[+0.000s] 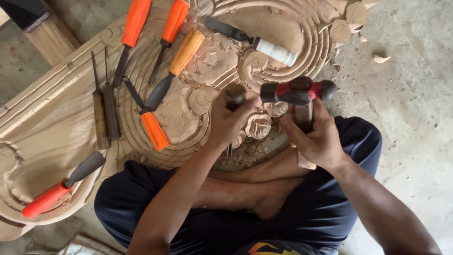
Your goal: The person marks a wooden board using a pen, then carves designs into the wood using various chisels and a hammer.
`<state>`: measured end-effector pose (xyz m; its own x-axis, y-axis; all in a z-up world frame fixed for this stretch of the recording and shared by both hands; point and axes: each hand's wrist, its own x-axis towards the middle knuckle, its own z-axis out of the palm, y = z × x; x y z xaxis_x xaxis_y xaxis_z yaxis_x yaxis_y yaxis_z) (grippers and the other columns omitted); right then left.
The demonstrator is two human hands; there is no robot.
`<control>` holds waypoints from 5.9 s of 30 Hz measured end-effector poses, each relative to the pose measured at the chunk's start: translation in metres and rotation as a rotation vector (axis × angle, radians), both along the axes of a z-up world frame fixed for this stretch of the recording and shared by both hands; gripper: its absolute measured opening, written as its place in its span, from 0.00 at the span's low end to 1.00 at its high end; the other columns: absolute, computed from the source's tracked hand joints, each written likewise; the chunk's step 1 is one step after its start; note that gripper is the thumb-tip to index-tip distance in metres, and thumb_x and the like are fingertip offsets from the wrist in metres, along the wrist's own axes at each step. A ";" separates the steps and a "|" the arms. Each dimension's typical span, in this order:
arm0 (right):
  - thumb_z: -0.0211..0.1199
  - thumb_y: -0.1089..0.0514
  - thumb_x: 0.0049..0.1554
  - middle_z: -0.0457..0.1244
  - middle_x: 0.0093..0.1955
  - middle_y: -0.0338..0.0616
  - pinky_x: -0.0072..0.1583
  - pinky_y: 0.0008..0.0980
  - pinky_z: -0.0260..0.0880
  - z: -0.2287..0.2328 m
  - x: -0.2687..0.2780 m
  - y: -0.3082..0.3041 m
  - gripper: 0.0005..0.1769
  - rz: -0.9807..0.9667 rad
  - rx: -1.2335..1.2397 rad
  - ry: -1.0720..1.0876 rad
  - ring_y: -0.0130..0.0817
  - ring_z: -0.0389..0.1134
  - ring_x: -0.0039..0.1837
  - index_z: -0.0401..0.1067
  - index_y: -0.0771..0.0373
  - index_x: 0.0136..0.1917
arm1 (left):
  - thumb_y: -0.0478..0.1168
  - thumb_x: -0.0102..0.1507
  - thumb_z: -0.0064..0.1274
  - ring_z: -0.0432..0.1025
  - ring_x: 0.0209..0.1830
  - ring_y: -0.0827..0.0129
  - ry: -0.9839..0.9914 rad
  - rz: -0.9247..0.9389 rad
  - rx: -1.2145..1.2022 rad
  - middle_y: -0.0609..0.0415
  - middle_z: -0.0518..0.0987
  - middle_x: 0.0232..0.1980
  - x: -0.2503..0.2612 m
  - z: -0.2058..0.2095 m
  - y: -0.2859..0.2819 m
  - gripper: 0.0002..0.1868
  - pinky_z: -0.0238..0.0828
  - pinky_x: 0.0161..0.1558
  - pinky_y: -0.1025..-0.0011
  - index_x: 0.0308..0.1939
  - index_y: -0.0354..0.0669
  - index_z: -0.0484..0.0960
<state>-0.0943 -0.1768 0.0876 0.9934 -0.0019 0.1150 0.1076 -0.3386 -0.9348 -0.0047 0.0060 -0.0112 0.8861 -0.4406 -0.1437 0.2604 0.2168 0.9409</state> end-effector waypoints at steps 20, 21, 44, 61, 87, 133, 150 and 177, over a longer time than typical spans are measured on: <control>0.61 0.68 0.60 0.59 0.34 0.39 0.31 0.26 0.64 -0.106 -0.039 -0.005 0.12 -0.394 0.583 0.403 0.25 0.60 0.29 0.62 0.64 0.55 | 0.43 0.70 0.59 0.61 0.17 0.80 -0.085 -0.078 -0.086 0.62 0.71 0.24 0.018 0.020 0.001 0.10 0.57 0.19 0.78 0.40 0.43 0.77; 0.60 0.68 0.60 0.60 0.34 0.39 0.31 0.25 0.65 -0.106 -0.042 -0.005 0.13 -0.399 0.573 0.410 0.24 0.60 0.29 0.62 0.64 0.56 | 0.43 0.67 0.58 0.61 0.16 0.81 -0.054 -0.076 -0.076 0.62 0.72 0.25 0.019 0.031 -0.001 0.09 0.57 0.18 0.80 0.44 0.44 0.77; 0.60 0.65 0.61 0.63 0.31 0.40 0.29 0.25 0.65 0.022 -0.004 0.012 0.28 -0.001 -0.249 0.163 0.23 0.63 0.26 0.57 0.68 0.72 | 0.37 0.68 0.58 0.68 0.27 0.82 -0.286 0.041 0.030 0.62 0.76 0.30 -0.001 0.019 0.001 0.07 0.64 0.30 0.78 0.43 0.39 0.76; 0.57 0.67 0.60 0.58 0.33 0.39 0.31 0.27 0.64 -0.074 -0.048 -0.019 0.11 -0.348 0.536 0.300 0.27 0.60 0.28 0.60 0.64 0.55 | 0.48 0.70 0.47 0.77 0.34 0.56 -0.419 -0.182 0.948 0.39 0.71 0.52 0.062 0.029 0.001 0.29 0.80 0.31 0.64 0.70 0.36 0.61; 0.61 0.65 0.60 0.60 0.34 0.38 0.30 0.25 0.64 -0.117 -0.048 -0.014 0.12 -0.411 0.522 0.418 0.22 0.61 0.30 0.63 0.65 0.55 | 0.39 0.71 0.44 0.72 0.28 0.73 -0.504 0.139 0.333 0.55 0.78 0.41 0.059 0.096 0.072 0.21 0.72 0.29 0.74 0.67 0.40 0.63; 0.64 0.65 0.54 0.66 0.36 0.46 0.34 0.34 0.71 0.034 -0.065 0.017 0.21 0.212 -0.554 -0.234 0.38 0.69 0.34 0.65 0.66 0.61 | 0.36 0.59 0.66 0.72 0.26 0.77 -0.610 0.056 0.241 0.57 0.77 0.27 -0.067 -0.013 0.040 0.11 0.69 0.31 0.75 0.34 0.39 0.77; 0.61 0.67 0.62 0.61 0.33 0.34 0.33 0.20 0.65 -0.026 -0.132 0.019 0.13 -0.208 0.240 0.179 0.18 0.63 0.30 0.63 0.64 0.58 | 0.35 0.66 0.59 0.60 0.25 0.79 -0.103 -0.059 -0.342 0.61 0.70 0.29 -0.062 -0.031 0.069 0.11 0.56 0.28 0.76 0.34 0.41 0.71; 0.60 0.64 0.62 0.63 0.37 0.38 0.36 0.31 0.71 0.043 -0.090 0.034 0.13 0.033 0.060 -0.395 0.30 0.67 0.34 0.65 0.64 0.60 | 0.34 0.65 0.62 0.59 0.20 0.78 -0.453 -0.043 0.242 0.62 0.67 0.21 -0.068 -0.013 0.045 0.18 0.54 0.24 0.74 0.24 0.41 0.70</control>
<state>-0.1848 -0.1430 0.1302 0.8723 0.0107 0.4888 0.4725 -0.2754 -0.8372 -0.0732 0.0514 -0.0246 0.8649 -0.4798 0.1478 -0.1808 -0.0230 0.9833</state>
